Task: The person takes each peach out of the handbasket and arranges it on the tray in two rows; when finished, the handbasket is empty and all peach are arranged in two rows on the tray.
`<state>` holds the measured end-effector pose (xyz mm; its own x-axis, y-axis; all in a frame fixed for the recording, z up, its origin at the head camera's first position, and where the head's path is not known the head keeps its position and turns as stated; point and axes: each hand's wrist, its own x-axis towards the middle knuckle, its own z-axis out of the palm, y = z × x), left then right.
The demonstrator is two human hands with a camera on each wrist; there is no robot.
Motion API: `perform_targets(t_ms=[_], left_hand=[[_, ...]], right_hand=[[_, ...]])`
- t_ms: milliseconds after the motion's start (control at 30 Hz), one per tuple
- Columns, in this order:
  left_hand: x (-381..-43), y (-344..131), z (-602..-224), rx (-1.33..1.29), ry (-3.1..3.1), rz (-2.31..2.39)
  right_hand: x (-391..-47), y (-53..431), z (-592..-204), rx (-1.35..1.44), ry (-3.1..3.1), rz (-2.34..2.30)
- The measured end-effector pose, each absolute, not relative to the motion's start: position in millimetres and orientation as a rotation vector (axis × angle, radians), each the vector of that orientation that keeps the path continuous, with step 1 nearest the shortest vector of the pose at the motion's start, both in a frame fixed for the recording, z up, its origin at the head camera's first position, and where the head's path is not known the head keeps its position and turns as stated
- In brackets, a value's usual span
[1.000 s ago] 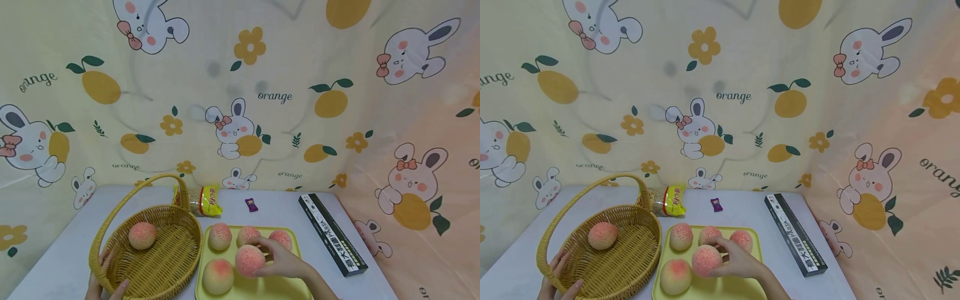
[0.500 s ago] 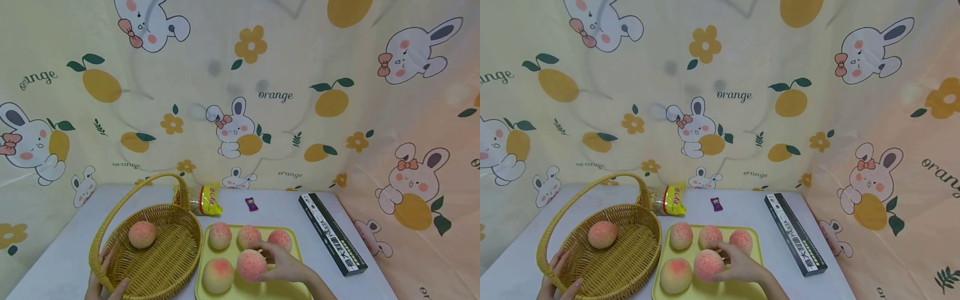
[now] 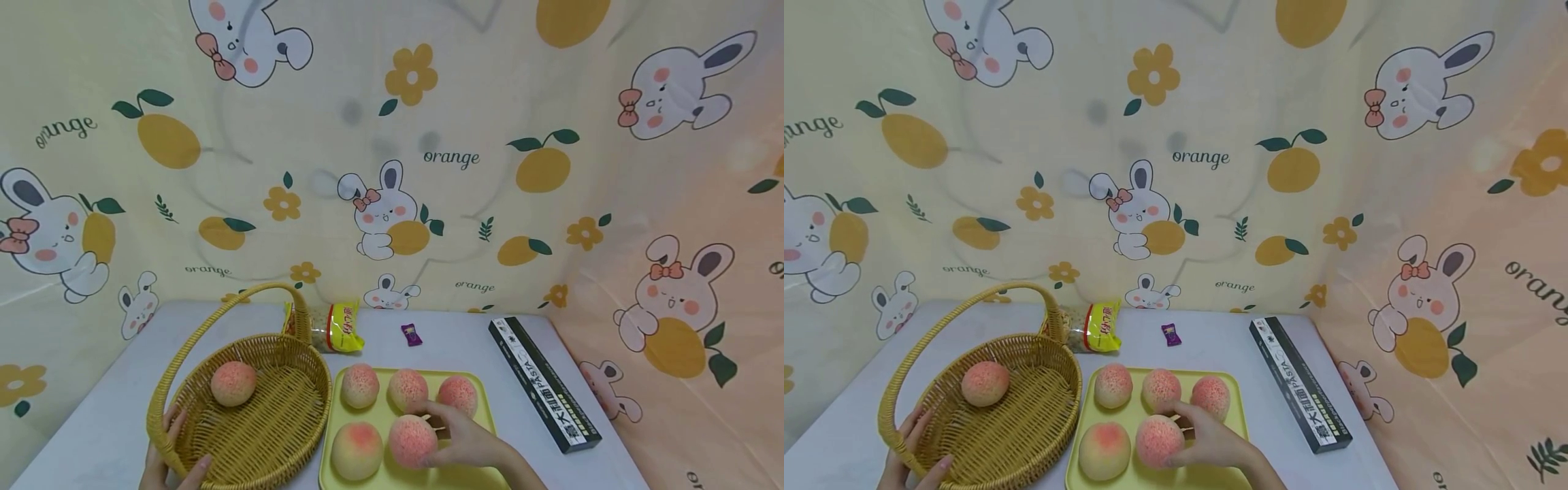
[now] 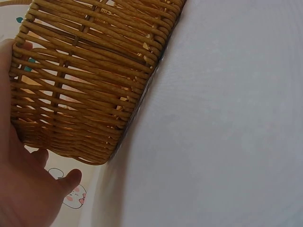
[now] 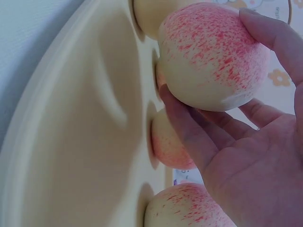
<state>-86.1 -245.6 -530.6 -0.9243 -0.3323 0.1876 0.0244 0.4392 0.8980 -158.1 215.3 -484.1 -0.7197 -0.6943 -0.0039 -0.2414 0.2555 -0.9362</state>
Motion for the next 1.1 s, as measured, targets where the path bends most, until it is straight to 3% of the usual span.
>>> perform_targets(t_ms=[1100], left_hand=[[-89, -248, -533, 0.318, -2.371, -1.479]], right_hand=[[-160, 218, -502, -0.760, 1.981, -1.476]])
